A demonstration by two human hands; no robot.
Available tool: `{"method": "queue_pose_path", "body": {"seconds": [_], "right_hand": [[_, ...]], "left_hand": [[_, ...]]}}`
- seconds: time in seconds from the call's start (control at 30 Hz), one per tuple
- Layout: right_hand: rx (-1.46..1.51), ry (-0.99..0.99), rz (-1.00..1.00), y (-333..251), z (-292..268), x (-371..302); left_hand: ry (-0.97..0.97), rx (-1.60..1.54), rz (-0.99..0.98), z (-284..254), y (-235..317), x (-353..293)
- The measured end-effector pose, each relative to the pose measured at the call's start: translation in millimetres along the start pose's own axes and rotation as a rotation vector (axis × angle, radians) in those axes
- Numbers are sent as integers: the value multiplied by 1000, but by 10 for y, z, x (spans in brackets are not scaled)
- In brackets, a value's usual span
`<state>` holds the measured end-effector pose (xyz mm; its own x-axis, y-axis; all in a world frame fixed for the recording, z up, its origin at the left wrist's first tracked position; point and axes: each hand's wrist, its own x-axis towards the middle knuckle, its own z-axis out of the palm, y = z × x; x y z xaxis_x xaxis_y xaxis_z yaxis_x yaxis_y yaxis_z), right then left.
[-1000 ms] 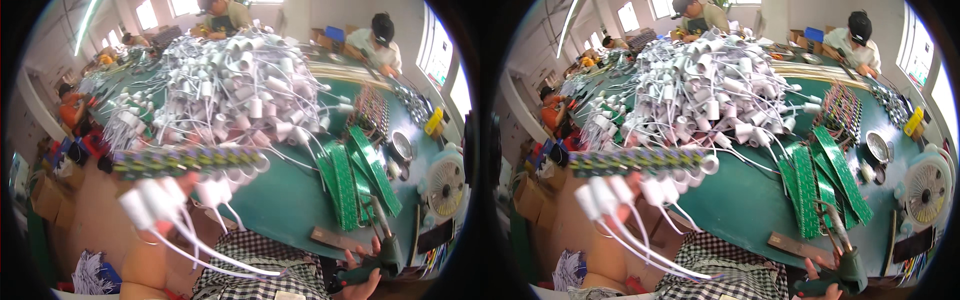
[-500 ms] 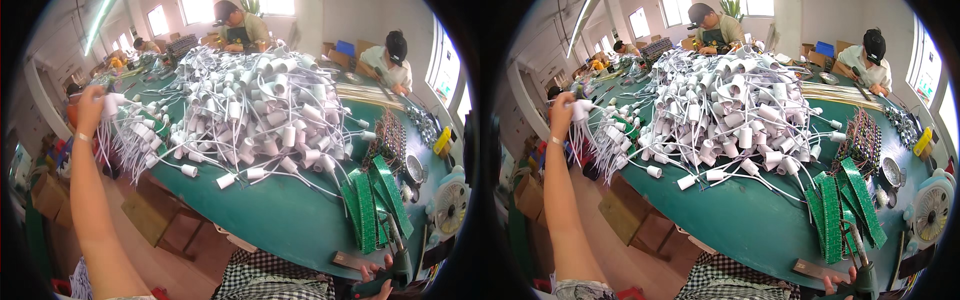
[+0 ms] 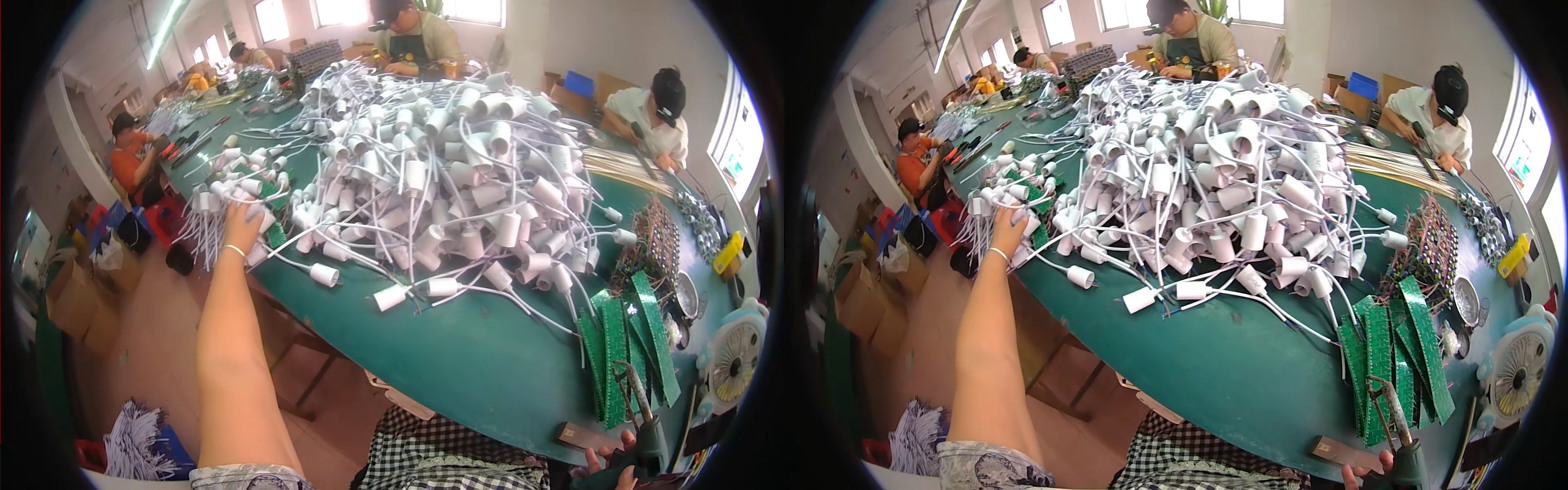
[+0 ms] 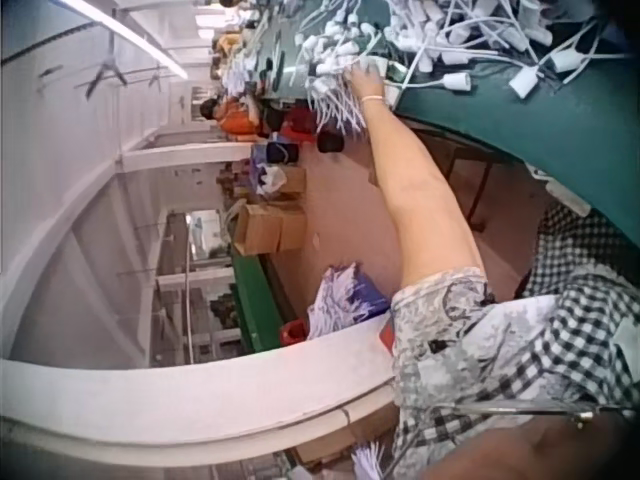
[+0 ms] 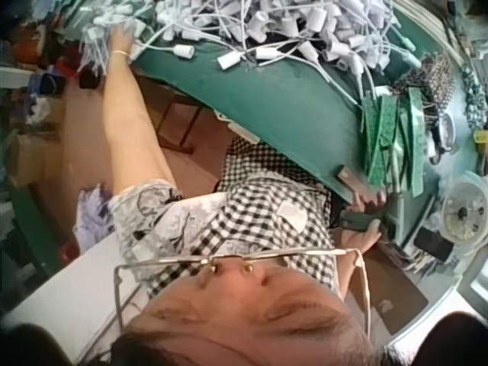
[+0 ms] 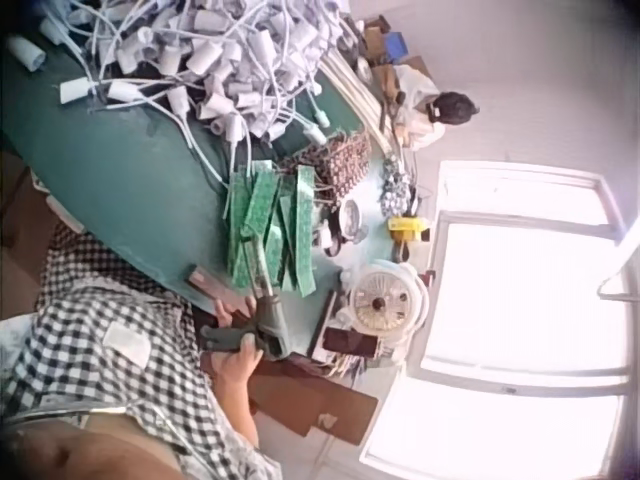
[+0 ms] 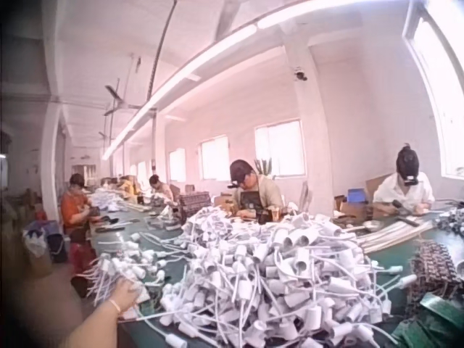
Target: The person solders wires and LED components onto green circuit boards with a soldering iron.
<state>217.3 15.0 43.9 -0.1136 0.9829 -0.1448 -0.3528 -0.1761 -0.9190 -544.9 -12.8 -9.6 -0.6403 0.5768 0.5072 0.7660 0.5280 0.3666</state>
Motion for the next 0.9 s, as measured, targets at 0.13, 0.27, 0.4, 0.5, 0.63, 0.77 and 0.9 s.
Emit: {"method": "queue_pose_path", "body": {"seconds": [0.13, 0.27, 0.4, 0.5, 0.63, 0.77, 0.9], "right_hand": [[12, -13, 6, 62, 56, 38], [-21, 95, 6, 72, 170, 3], [-24, 114, 24, 27, 144, -62], [-47, 88, 21, 54, 178, -94], [-108, 180, -38, 64, 392, -100], [-94, 173, -80, 20, 447, -139], [-134, 229, -79, 42, 522, -158]], "left_hand": [[-128, -328, -169, -180, -398, 175], [693, -1238, -757, -114, -141, 335], [687, -135, -527, -303, -125, 489], [542, 47, -434, -330, -499, 630], [192, 78, -521, -13, -612, 718], [425, -28, -499, -262, -925, 854], [704, -352, -352, -340, -667, 1117]]}}
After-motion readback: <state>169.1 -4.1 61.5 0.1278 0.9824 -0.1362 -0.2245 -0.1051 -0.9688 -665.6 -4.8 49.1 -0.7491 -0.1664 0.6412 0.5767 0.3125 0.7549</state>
